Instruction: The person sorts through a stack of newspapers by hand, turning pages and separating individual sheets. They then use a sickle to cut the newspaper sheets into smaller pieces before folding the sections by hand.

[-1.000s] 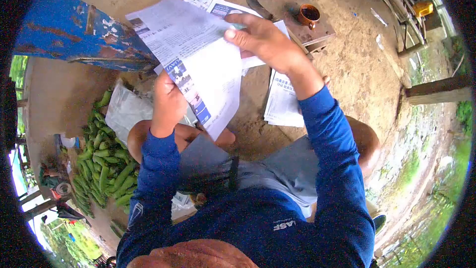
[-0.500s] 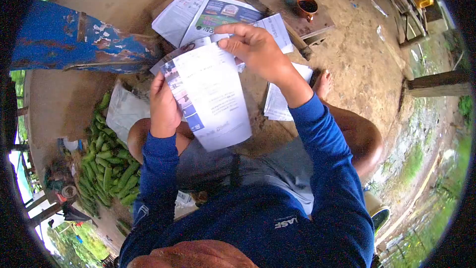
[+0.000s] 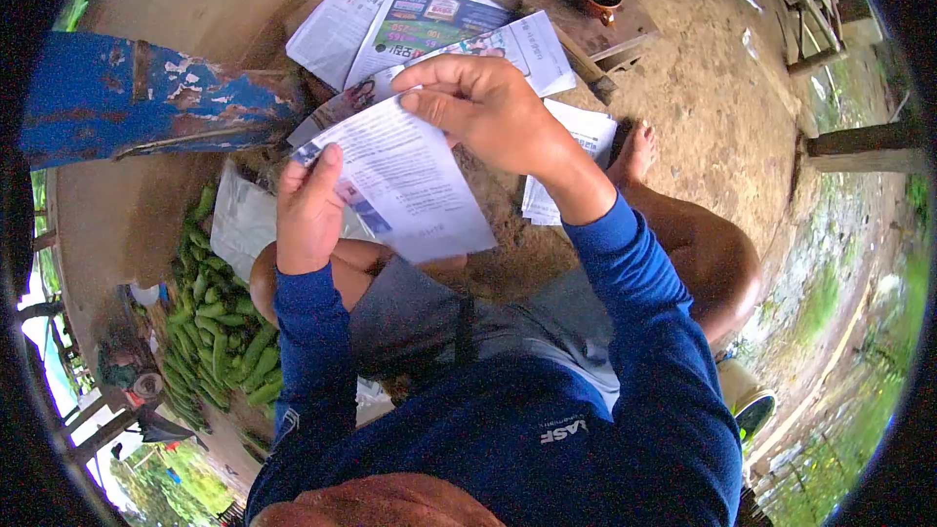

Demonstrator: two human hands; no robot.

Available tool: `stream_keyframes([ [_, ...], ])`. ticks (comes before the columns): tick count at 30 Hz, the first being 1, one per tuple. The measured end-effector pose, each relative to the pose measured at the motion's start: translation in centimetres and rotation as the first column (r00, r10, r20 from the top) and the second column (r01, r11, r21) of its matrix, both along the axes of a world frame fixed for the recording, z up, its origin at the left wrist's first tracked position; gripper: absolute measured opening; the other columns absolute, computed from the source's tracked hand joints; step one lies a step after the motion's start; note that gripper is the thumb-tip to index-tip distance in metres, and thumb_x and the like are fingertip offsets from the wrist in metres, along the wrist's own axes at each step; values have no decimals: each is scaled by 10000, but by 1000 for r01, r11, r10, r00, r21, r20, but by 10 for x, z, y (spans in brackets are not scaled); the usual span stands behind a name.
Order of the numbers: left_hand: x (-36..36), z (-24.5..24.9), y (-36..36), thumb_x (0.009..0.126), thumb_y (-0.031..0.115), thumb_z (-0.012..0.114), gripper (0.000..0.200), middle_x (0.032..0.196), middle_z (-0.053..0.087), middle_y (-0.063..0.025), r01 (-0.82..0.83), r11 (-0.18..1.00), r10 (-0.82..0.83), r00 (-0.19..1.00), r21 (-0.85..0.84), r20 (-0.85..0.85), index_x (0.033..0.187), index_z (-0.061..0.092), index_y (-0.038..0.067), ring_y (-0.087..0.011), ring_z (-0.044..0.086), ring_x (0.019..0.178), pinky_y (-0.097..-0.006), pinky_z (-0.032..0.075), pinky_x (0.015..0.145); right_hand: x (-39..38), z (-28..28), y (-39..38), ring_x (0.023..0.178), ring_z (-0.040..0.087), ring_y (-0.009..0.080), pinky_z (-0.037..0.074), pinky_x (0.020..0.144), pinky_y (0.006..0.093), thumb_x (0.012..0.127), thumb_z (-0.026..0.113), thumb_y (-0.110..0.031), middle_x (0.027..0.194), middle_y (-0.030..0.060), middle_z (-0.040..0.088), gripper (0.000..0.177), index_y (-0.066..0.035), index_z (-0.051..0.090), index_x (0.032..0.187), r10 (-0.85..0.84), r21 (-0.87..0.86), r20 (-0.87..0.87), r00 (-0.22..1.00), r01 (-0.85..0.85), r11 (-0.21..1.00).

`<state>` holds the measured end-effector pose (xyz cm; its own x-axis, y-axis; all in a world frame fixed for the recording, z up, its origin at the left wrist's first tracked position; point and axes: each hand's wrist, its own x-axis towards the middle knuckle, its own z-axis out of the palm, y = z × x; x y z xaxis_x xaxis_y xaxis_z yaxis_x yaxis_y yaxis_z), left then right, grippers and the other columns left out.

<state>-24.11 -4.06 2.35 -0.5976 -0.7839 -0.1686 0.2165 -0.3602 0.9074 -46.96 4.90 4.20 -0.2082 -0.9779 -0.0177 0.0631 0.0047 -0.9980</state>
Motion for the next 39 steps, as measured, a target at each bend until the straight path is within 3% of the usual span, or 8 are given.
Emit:
stream_keyframes([
  [5,15,4,-16,988,146,625,238,1135,690,-108,31,983,-14,996,-183,91,1159,646,-18,-192,651,1018,-352,493,939,-54,-7,-13,815,686,158,548,672,280,972,655,-205,916,79,719,268,-21,677,1165,-189,-16,-114,975,188,982],
  [7,21,21,-25,988,149,626,237,1121,693,-104,67,961,-13,980,-270,197,1154,648,-19,-193,652,1005,-356,493,939,-130,-81,-34,858,715,349,585,719,415,940,639,-233,984,157,732,298,-50,670,1173,-385,-299,-819,427,255,920],
  [12,38,26,-60,1004,136,588,307,1228,652,-138,29,940,-2,997,-340,80,1255,588,-41,-215,618,1122,-382,457,1019,-195,-180,-29,1068,640,423,489,956,498,824,605,-195,1132,229,678,512,-110,563,1327,208,240,-970,125,385,891],
  [15,39,29,-64,1008,148,584,315,1245,649,-142,-72,943,68,997,-324,-25,1262,584,-38,-223,619,1135,-392,445,1034,-186,-185,-24,1130,613,423,444,1032,479,802,569,-167,1220,253,640,619,-94,490,1411,151,301,-927,342,441,846],
  [23,36,24,-79,1010,158,581,329,1288,625,-123,-84,953,79,996,-291,-28,1289,568,-16,-218,580,1197,-381,421,1052,-217,-177,-21,1067,654,394,517,938,447,729,804,-321,1159,243,666,736,-24,514,1337,6,135,-872,489,229,964],
  [26,41,25,-84,1013,152,572,322,1279,628,-120,-122,959,110,992,-257,-64,1288,563,-14,-221,585,1192,-384,427,1050,-236,-161,-25,1038,661,390,522,877,434,735,820,-338,1138,247,669,734,-18,528,1327,46,126,-939,341,215,968],
  [32,52,23,-92,1009,133,570,303,1290,626,-124,-95,971,48,977,-221,-207,1273,562,-14,-230,588,1202,-389,427,1067,-239,-87,-11,1001,671,240,517,878,355,865,721,-260,1120,203,697,611,-31,508,1390,-131,-15,-812,568,203,979],
  [39,52,40,-91,978,123,628,294,1225,657,-100,-184,959,140,969,-216,-204,1240,603,-8,-184,605,1141,-342,437,1021,-154,70,80,950,678,352,523,818,397,795,681,-81,1078,212,675,472,-31,599,1257,-101,-40,-954,284,212,977],
])
